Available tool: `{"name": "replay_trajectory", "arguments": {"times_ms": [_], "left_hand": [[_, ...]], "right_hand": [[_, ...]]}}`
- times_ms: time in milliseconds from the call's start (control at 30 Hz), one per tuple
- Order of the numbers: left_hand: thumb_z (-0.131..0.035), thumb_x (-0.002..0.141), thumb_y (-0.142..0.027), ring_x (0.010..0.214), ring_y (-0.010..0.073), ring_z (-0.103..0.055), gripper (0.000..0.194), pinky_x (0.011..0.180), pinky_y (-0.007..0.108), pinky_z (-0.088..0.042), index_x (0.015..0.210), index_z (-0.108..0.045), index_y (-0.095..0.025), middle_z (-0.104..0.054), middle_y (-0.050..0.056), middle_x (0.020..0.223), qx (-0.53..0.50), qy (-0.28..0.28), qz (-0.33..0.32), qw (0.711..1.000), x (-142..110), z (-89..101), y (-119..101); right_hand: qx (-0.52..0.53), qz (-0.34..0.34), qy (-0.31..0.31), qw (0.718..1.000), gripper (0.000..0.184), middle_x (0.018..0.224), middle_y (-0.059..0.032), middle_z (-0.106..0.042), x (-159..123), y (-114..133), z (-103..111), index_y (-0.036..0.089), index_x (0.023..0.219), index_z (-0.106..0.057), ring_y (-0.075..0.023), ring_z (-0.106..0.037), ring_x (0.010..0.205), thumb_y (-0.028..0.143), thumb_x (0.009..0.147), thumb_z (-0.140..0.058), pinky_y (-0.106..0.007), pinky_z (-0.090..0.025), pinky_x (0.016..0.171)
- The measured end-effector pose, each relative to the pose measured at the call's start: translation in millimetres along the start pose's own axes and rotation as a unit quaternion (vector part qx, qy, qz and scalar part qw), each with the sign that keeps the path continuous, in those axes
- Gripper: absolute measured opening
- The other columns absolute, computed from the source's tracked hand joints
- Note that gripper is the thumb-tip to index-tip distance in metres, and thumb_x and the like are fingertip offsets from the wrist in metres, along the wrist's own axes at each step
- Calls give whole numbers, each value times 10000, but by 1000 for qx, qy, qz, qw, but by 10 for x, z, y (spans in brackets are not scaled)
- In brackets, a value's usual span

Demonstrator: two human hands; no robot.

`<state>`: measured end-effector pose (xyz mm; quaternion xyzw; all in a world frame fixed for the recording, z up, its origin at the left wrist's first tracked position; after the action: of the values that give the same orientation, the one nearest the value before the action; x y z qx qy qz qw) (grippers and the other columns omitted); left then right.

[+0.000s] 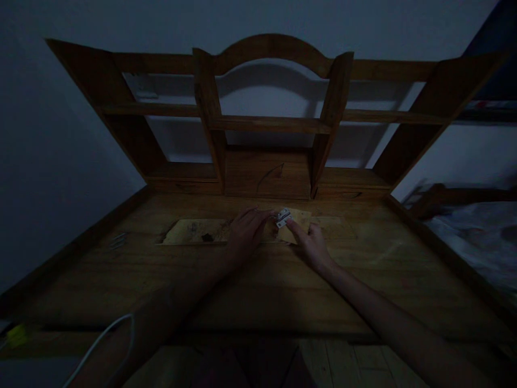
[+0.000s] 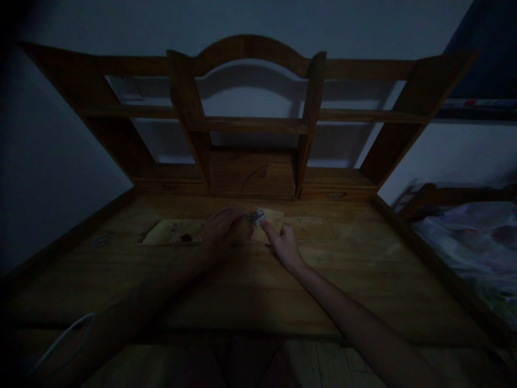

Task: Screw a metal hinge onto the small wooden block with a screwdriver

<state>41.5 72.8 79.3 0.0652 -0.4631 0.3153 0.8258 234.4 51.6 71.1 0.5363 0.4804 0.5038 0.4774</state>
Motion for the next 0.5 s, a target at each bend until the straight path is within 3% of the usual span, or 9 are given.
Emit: {"name": "replay_trajectory", "arguments": {"times_ms": [300, 500], "left_hand": [[-512, 1005, -217, 946, 162, -710, 216, 1088, 398, -471, 1185, -632, -202, -746, 22, 1050, 5, -24, -8, 1000, -1, -38, 36], [-508, 1005, -192, 974, 151, -712, 319, 1114, 414, -450, 1314, -579, -218, -738, 30, 1141, -22, -7, -29, 999, -16, -17, 30]], "right_hand": [[8, -25, 20, 999, 424, 992, -88, -770, -4, -94, -20, 162, 981, -762, -262, -725, 895, 541, 800, -704, -341, -547, 768], [30, -37, 23, 999, 443, 970, -90, -770, -9, -79, -40, 157, 995, -768, -271, -717, 915, 536, 769, -735, -355, -535, 802]]}}
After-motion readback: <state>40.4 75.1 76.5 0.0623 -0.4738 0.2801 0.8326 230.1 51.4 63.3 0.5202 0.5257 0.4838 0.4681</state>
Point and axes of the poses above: each hand's wrist, its own x-axis towards the middle knuckle, its own z-axis out of the back of the hand, y = z × x, the point moved 2 cm from there along x, towards the middle knuckle
